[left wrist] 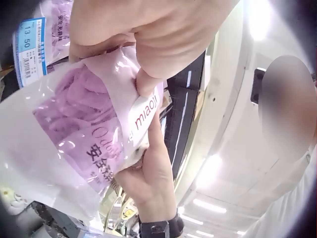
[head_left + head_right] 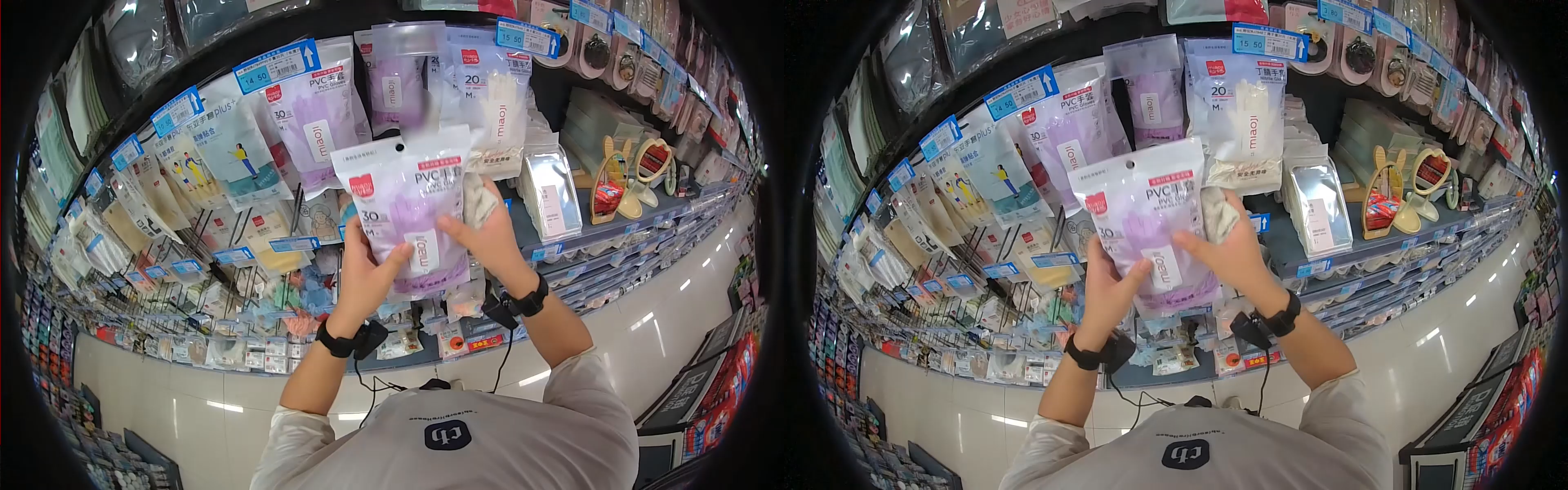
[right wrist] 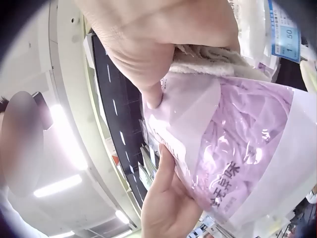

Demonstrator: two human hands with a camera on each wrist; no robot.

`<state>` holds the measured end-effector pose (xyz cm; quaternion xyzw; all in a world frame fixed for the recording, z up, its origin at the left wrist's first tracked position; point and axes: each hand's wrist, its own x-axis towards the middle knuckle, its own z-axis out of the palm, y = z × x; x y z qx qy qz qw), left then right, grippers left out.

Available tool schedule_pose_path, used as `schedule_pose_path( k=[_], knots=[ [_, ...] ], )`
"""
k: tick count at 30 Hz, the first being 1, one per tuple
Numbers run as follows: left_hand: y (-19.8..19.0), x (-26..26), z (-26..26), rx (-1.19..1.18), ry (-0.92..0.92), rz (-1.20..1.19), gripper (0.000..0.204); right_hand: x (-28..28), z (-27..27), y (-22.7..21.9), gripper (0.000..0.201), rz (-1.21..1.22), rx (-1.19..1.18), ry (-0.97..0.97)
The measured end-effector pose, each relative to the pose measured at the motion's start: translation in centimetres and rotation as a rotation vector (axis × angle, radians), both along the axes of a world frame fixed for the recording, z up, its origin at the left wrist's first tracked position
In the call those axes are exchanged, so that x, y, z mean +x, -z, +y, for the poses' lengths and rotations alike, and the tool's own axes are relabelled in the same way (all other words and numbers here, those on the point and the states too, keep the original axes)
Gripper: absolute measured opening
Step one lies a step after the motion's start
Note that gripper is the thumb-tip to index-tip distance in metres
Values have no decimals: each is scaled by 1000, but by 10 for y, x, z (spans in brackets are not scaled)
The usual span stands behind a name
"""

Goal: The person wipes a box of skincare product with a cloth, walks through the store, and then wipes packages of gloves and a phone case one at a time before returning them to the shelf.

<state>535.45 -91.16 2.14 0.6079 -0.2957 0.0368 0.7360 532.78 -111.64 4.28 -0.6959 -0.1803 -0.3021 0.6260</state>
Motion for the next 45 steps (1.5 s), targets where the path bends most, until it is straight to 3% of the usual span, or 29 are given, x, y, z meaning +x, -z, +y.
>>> schedule_pose_path(
  k=[3, 5, 6, 7, 9, 10, 12, 17, 19, 20, 24, 26, 29, 38, 45],
  knots=[
    [-17, 16, 0, 31, 29, -56, 60, 2, 0, -20, 59, 93, 32, -24],
    [-32, 26, 5, 215, -35, -239, 58, 6, 0, -27, 55, 40, 151, -27],
    [-48, 25, 7, 355, -193, -351, 55, 10, -2, -29, 55, 34, 146, -29],
    [-66, 21, 7, 350, -197, -356, 55, 15, -5, -32, 54, 29, 166, -38],
    [-100, 20, 3, 563, -751, -1035, 49, 24, -9, -44, 54, 14, 184, -49],
    [-110, 28, 0, 562, -754, -1040, 49, 25, -8, -52, 52, 5, 272, -108],
    [-130, 46, -7, 311, -873, -1161, 40, 29, -12, -63, 50, -4, 361, -170],
    [-185, 73, -14, 392, -813, -1354, 39, 49, -32, -57, 41, 1, 31, 46],
    [-197, 74, -23, 552, -727, -1467, 45, 53, -32, -59, 40, 11, 79, -11],
    [-202, 81, -27, 599, -773, -1512, 48, 55, -30, -60, 39, 27, 132, -72],
    [-218, 95, -28, 584, -750, -1580, 41, 56, -26, -78, 40, 34, 106, -67],
    [-228, 93, -28, 534, -667, -1316, 27, 62, -26, -82, 41, 31, 105, -33],
    [-235, 96, -30, 521, -637, -1171, 21, 74, -28, -85, 42, -35, 102, 11],
    [-233, 97, -28, 558, -713, -1282, 19, 96, -29, -92, 45, 20, 211, -55],
    [-227, 98, -27, 577, -681, -1217, 21, 92, -31, -89, 38, -6, 321, -133]
  ],
)
